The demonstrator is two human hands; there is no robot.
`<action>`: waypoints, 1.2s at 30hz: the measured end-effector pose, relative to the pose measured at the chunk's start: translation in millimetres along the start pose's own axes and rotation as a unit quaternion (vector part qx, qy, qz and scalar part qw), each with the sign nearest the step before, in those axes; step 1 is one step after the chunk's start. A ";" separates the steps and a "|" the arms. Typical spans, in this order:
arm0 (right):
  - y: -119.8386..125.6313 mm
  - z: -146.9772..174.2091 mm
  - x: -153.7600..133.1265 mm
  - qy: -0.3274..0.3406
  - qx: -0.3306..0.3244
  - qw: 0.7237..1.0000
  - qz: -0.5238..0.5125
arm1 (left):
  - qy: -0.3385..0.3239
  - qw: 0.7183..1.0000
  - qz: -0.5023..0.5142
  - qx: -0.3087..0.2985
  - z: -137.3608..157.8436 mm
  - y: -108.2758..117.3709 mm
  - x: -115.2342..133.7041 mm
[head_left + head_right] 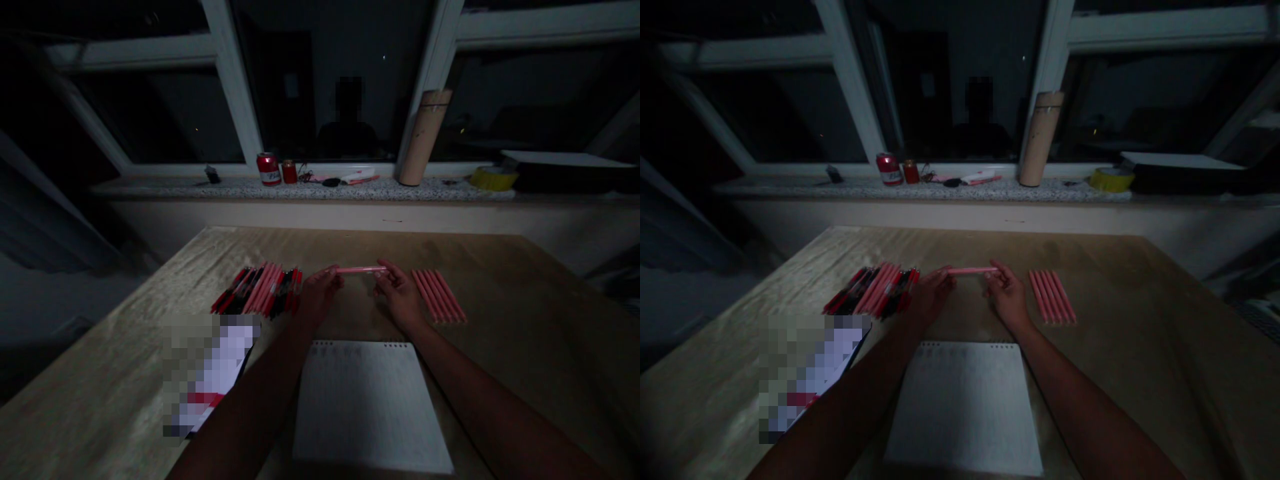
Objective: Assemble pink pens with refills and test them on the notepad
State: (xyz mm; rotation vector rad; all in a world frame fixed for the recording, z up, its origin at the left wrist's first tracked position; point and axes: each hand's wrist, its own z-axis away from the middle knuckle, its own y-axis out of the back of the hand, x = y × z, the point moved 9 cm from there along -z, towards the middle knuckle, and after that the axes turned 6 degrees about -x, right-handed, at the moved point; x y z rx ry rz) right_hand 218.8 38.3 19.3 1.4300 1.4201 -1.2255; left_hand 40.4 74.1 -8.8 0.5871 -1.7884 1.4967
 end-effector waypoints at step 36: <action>-20.7 6.6 2.5 0.017 -0.070 0.997 0.035 | 0.001 1.000 -0.006 0.022 1.4 3.1 1.7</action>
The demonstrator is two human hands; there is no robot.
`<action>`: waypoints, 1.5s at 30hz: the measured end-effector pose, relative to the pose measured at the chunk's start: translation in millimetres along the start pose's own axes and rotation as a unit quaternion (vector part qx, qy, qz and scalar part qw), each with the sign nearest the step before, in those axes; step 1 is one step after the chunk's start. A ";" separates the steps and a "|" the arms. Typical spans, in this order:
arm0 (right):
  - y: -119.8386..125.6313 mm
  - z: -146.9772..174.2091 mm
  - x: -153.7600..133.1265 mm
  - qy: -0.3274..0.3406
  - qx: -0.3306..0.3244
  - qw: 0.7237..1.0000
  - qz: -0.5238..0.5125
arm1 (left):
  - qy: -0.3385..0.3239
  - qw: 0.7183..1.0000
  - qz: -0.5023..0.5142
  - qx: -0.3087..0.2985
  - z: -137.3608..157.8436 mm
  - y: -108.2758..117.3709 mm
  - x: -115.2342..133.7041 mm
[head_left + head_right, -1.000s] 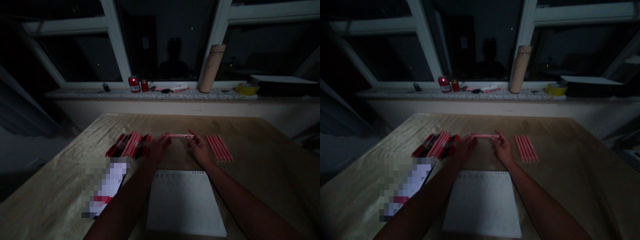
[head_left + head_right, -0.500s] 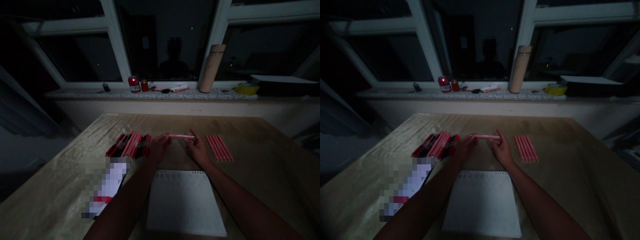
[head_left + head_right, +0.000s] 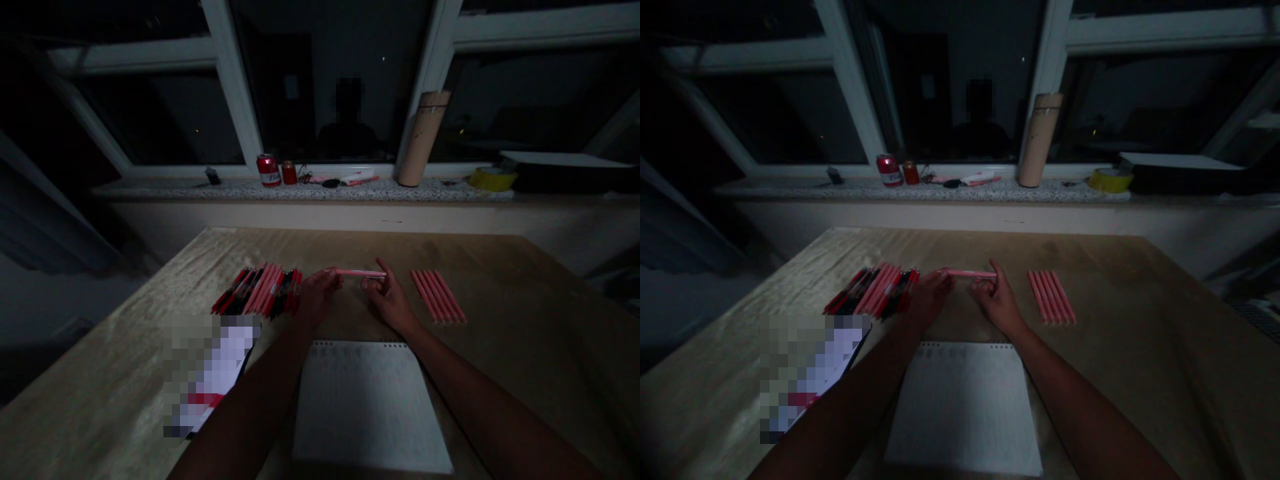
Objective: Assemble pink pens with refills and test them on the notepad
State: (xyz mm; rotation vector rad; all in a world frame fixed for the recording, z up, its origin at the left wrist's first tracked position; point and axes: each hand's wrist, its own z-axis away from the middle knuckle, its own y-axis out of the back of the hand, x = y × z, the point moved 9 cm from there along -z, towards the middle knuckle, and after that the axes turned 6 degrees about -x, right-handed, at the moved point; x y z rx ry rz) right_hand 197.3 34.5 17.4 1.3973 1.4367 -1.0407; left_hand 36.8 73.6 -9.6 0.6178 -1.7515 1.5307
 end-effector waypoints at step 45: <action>33.2 3.6 -10.1 0.019 0.146 0.988 0.038 | -0.011 0.999 0.028 0.015 -3.6 7.2 1.4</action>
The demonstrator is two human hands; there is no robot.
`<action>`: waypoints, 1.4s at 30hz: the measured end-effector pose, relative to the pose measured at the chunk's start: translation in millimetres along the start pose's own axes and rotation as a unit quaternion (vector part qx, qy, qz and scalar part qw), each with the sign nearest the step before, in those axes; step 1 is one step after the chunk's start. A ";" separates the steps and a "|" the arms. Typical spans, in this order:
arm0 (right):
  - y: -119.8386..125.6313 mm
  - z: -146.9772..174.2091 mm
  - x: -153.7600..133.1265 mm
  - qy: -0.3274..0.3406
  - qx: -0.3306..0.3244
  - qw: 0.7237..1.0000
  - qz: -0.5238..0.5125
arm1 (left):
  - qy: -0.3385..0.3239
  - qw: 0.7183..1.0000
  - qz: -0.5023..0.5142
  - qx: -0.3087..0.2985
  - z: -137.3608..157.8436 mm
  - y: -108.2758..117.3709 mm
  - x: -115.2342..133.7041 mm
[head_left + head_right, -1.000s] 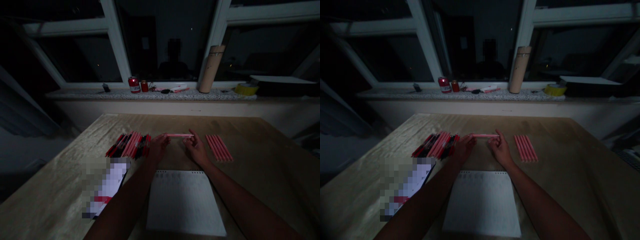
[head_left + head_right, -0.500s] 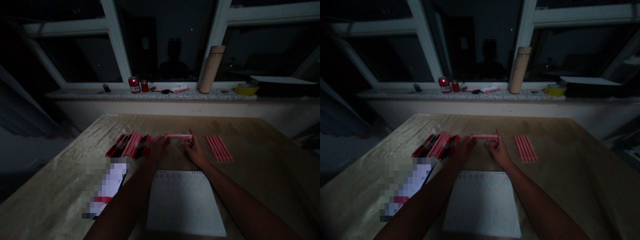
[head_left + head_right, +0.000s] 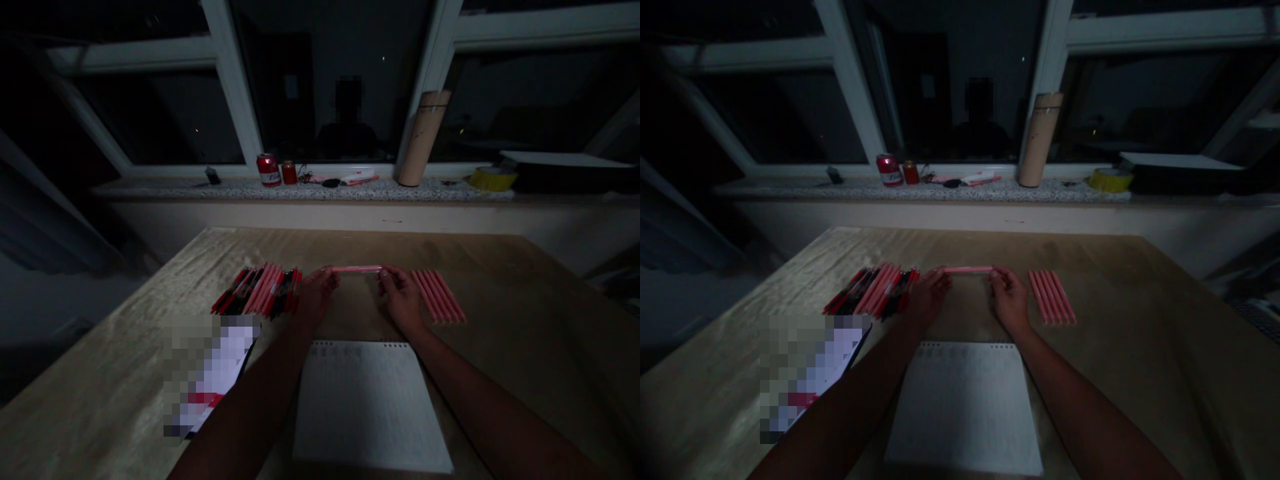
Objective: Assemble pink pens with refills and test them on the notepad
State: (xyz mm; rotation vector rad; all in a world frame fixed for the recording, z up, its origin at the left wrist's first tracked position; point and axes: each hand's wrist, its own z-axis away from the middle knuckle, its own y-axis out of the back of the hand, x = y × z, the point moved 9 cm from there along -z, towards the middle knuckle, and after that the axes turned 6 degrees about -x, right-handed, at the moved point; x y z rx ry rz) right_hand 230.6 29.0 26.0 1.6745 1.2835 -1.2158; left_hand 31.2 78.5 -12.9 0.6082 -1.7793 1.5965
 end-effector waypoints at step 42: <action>6.4 -5.0 -3.2 0.052 -0.022 0.987 0.150 | -0.046 0.998 -0.038 0.016 1.1 0.7 10.8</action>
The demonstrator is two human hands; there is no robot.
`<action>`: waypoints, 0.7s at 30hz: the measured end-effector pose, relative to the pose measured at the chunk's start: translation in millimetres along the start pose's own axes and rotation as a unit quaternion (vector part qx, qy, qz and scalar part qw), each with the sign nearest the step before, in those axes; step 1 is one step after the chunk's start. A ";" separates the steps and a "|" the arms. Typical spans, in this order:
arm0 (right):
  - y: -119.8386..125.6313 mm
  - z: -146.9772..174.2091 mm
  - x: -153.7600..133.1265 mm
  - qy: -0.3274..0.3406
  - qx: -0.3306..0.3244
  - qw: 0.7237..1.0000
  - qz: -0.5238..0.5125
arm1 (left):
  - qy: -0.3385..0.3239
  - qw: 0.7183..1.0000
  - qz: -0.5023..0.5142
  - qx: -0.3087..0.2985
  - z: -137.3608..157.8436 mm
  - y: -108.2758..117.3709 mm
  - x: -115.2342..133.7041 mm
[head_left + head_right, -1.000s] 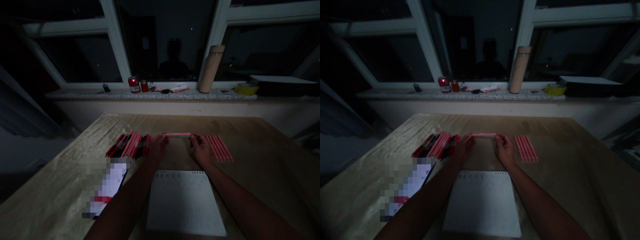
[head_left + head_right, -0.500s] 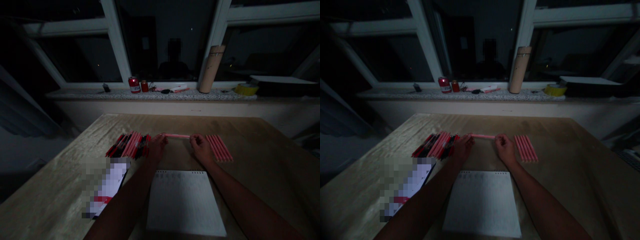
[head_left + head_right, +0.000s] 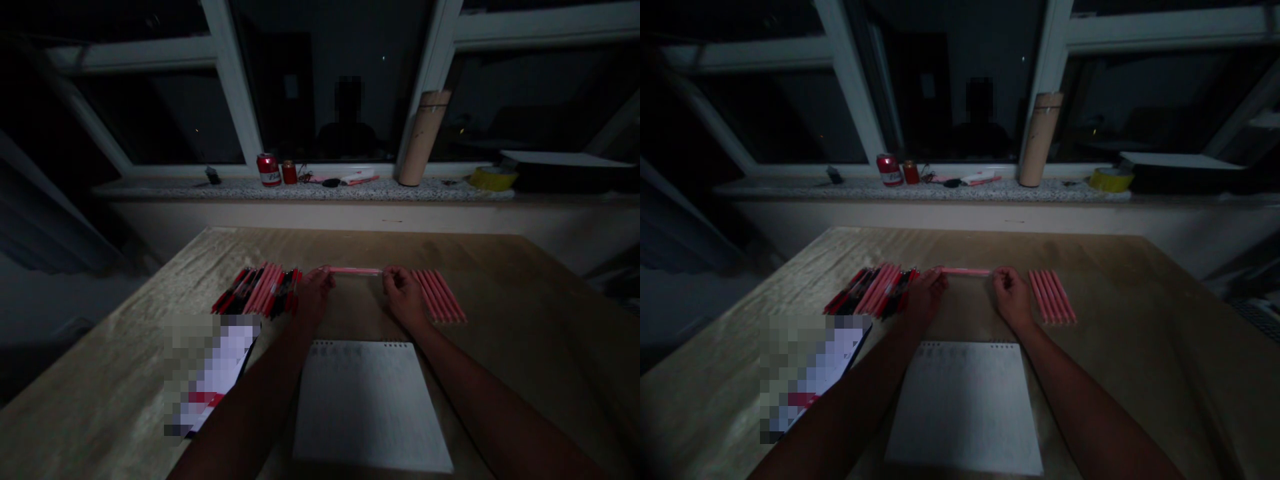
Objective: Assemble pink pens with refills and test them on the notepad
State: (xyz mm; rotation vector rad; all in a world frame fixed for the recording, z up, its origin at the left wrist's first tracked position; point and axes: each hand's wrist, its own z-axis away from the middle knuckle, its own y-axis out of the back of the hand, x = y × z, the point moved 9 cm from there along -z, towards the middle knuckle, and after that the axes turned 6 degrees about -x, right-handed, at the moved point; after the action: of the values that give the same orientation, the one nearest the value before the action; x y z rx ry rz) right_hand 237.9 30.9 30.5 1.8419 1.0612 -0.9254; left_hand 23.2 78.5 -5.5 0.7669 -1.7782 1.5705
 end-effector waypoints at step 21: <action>0.3 1.2 3.5 -0.025 0.006 0.999 -0.036 | 0.002 1.000 0.002 0.009 -1.5 3.2 -2.7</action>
State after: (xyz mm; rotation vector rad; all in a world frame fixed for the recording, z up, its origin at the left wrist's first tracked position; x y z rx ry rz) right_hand 239.2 30.8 27.1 1.7911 1.0989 -1.0174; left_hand 22.5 80.3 -9.4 0.7681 -1.7660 1.5916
